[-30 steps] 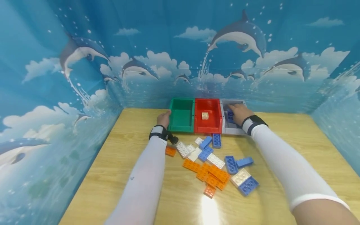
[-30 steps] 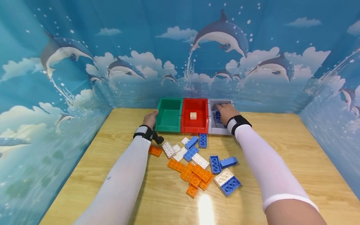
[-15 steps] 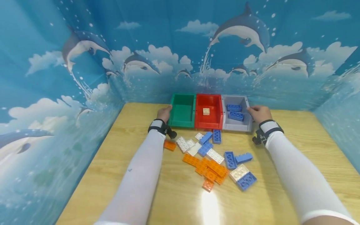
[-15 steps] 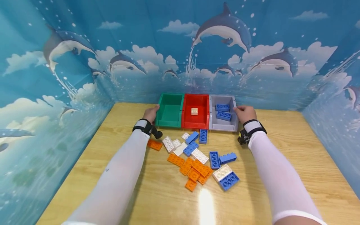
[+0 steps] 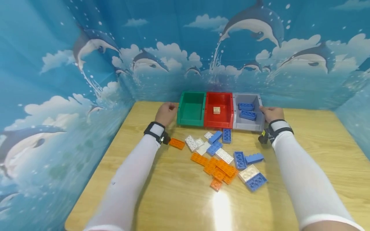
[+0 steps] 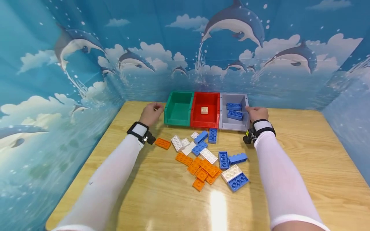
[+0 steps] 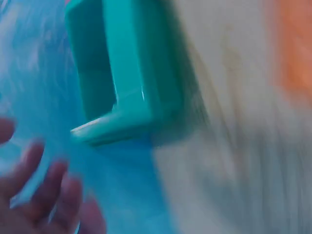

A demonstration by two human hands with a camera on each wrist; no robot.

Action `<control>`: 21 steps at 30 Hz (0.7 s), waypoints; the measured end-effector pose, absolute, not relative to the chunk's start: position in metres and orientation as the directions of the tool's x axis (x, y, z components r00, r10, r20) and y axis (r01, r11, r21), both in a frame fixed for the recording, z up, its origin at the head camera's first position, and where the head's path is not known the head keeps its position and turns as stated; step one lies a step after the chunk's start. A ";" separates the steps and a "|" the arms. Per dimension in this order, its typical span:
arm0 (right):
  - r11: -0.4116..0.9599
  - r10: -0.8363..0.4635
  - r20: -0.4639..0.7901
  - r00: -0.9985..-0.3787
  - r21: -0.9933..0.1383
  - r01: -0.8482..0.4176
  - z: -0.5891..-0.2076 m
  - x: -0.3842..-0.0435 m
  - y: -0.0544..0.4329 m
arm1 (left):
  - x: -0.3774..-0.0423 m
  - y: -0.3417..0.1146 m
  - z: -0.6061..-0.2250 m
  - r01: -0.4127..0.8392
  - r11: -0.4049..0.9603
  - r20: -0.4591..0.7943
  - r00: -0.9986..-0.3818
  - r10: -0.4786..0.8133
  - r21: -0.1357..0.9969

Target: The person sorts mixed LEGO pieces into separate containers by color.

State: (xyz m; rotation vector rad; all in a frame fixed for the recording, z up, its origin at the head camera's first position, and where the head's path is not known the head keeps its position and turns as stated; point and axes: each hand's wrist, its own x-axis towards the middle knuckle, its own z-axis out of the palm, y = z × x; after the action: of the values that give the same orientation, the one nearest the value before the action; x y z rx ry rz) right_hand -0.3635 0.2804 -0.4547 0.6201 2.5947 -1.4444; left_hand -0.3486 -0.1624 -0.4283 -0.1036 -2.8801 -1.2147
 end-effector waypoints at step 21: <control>0.417 0.312 -0.281 -0.908 -0.818 0.397 -0.448 -0.355 0.279 | -0.278 -0.156 -0.450 0.531 0.833 -0.249 -0.795 0.554 0.157</control>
State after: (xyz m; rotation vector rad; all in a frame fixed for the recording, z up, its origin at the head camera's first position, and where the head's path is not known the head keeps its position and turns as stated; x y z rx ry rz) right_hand -0.3548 0.2788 -0.4483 0.6450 2.5719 -1.5208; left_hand -0.2779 -0.1565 -0.4496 -0.9931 -3.2793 -0.1363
